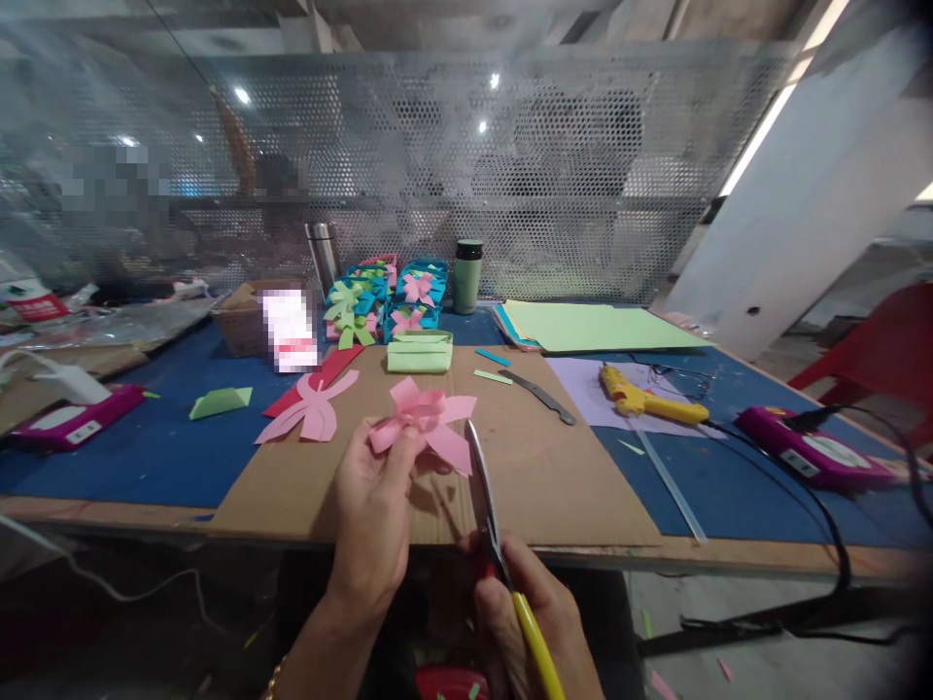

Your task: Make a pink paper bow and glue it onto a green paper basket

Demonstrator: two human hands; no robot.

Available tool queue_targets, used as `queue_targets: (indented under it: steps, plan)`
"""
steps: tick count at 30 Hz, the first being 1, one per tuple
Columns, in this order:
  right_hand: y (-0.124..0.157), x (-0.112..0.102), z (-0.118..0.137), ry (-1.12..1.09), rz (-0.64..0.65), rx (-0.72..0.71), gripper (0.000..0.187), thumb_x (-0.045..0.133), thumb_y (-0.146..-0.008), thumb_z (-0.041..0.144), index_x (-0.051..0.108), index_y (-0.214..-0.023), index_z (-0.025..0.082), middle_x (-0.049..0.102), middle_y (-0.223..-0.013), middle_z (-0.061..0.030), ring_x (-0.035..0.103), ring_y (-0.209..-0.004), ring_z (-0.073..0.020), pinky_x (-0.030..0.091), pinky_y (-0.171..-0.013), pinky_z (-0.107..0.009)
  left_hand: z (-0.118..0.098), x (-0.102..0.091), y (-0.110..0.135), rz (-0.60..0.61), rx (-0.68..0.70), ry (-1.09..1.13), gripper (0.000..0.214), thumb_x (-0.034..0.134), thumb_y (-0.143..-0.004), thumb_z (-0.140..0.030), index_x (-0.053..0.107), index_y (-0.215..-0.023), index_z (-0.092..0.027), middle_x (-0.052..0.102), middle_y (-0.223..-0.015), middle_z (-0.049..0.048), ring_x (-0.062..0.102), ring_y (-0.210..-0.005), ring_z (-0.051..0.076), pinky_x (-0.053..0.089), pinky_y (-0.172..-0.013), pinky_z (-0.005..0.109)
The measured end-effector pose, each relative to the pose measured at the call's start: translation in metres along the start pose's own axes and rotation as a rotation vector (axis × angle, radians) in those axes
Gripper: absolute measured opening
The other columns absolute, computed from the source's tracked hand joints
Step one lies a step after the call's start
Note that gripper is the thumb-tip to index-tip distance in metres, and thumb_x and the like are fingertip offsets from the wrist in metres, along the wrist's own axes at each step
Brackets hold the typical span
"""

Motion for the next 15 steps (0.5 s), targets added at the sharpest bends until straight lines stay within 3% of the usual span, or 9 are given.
queue_targets:
  steps: [4,7,15]
  plan:
    - [0.004,0.002,-0.008,-0.088,-0.016,0.110,0.059,0.058,-0.083,0.073,0.059,-0.107,0.019,0.041,-0.051,0.0088,0.033,-0.035,-0.0060,0.024,-0.032,-0.017,-0.003,-0.002,-0.003,-0.002,0.031,-0.042,0.021,0.071,-0.085,-0.030,0.066,-0.099,-0.015,0.072,-0.105,0.0090,0.069,-0.097,0.021,0.058,-0.074,0.028]
    - [0.007,0.001,0.000,-0.081,-0.054,0.082,0.064,0.052,-0.084,0.076,0.058,-0.109,0.017,0.045,-0.054,0.0072,0.036,-0.036,-0.0058,0.027,-0.035,-0.017,-0.004,-0.005,-0.006,-0.033,0.046,-0.042,0.023,0.073,-0.083,-0.031,0.065,-0.098,-0.015,0.074,-0.099,0.0087,0.071,-0.092,0.021,0.058,-0.071,0.028]
    - [0.010,0.015,0.015,0.018,0.025,-0.024,0.058,0.047,-0.090,0.072,0.060,-0.106,0.018,0.045,-0.058,0.0056,0.037,-0.045,-0.0087,0.027,-0.043,-0.022,-0.001,-0.003,-0.002,-0.060,0.057,-0.056,0.025,0.073,-0.081,-0.034,0.063,-0.096,-0.016,0.074,-0.090,0.0067,0.071,-0.081,0.019,0.055,-0.065,0.027]
Point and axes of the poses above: each hand's wrist, its own y-axis away from the middle knuckle, its own x-axis out of the palm, z = x × y, the point moved 9 cm from there along -y, towards the middle knuckle
